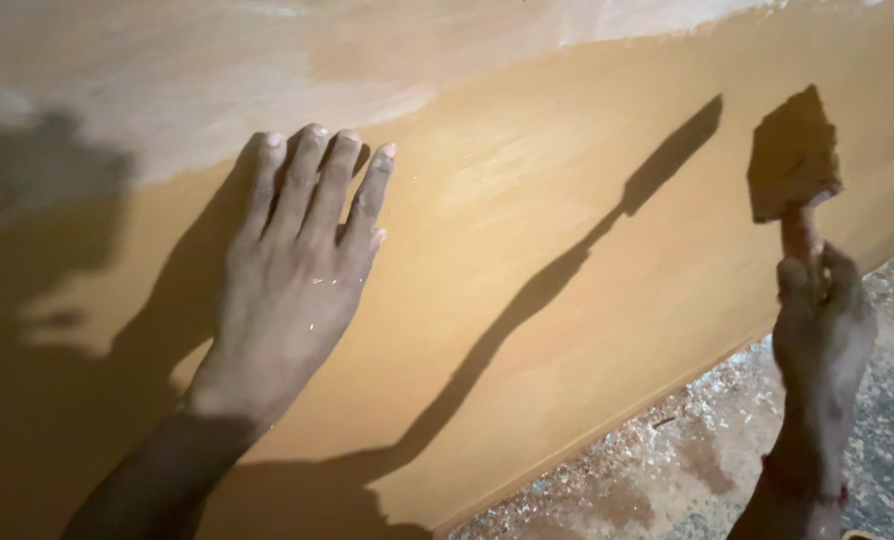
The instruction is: The person paints a wall with a brush, applying a light brown coat in steady strokes. The left hand rests on the wall for support while the right hand moves the brush across the surface.
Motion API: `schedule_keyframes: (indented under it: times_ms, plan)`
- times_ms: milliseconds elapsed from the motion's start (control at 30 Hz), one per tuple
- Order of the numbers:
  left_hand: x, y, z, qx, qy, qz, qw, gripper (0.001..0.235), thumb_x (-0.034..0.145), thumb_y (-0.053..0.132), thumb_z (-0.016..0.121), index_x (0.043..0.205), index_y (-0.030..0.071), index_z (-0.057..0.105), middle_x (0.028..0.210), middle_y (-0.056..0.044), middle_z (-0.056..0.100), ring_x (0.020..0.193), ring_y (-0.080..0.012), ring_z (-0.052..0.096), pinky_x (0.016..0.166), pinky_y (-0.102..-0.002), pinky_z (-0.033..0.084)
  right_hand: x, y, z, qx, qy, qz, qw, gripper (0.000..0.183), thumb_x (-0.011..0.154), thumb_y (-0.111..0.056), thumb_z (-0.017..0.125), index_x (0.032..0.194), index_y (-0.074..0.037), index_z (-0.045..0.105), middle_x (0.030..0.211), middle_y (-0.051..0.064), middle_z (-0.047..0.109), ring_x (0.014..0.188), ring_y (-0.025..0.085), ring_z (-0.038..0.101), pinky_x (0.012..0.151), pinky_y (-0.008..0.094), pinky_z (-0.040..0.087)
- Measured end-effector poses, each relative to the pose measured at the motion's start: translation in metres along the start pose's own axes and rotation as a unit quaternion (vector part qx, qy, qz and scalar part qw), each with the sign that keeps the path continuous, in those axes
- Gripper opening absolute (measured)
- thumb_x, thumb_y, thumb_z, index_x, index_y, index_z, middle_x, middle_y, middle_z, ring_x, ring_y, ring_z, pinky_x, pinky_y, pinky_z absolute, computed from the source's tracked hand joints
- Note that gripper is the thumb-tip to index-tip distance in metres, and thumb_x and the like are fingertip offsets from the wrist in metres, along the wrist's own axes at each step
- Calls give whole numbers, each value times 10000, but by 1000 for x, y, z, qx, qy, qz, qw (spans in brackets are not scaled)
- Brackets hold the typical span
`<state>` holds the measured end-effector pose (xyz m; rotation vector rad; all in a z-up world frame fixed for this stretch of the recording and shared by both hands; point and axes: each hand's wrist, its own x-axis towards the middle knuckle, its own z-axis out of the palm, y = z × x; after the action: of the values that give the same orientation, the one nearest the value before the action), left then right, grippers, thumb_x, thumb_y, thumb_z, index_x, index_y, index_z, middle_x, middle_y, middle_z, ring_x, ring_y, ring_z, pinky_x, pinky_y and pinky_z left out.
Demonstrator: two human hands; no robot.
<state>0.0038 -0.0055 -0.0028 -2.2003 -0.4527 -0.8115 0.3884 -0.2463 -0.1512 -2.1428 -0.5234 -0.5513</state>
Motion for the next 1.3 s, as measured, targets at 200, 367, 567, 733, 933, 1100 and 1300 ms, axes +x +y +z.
schedule_keyframes:
  times_ms: [200,367,567,733,933,1100,1300]
  plan:
    - [12,13,-4,57,-26,-9,998,634,1013,296,625,1562,10,488,1358,-272,565,1341,-423,509,1244,-544,297,-12,-17,8,-3,-128,-1,992,481,1115,-425,502,1453,-102,619,921,155,730,612,230,588,442,382,417]
    - [43,36,5,9,58,52,997,540,1066,165,613,1572,28,481,1435,-248,576,1377,-380,557,1272,-537,311,-62,-24,11,163,-262,-156,938,452,959,-340,601,1352,-122,651,875,100,785,555,135,696,434,337,600]
    - [77,59,19,-41,63,57,996,579,1078,211,639,1588,-2,465,1438,-278,558,1386,-417,530,1275,-556,296,-32,-5,27,237,-282,-183,911,418,966,-263,614,1340,-79,643,1015,80,764,738,125,726,584,305,635]
    - [92,62,24,35,-6,9,999,695,989,297,684,1568,-19,465,1455,-220,525,1405,-372,461,1268,-550,233,28,51,25,166,-123,-61,977,402,1077,-243,621,1429,-50,643,914,143,714,793,197,635,661,333,510]
    - [103,78,19,46,-53,-30,997,730,984,287,706,1597,-20,456,1388,-233,527,1350,-392,471,1271,-566,227,65,93,46,112,-51,-104,987,372,1152,-256,607,1413,9,609,949,144,705,644,199,606,492,332,448]
    - [125,102,16,21,-7,-18,1000,731,954,244,731,1584,1,452,1413,-261,527,1344,-393,514,1250,-573,286,15,68,65,81,-201,-216,952,492,981,-285,654,1406,-48,580,638,125,699,397,155,510,331,316,454]
    - [151,127,19,-47,37,39,997,711,1020,214,741,1624,18,420,1419,-252,546,1365,-407,519,1277,-551,295,-45,46,54,260,-377,-347,818,372,999,-308,606,1291,-89,678,896,86,794,528,150,638,447,298,564]
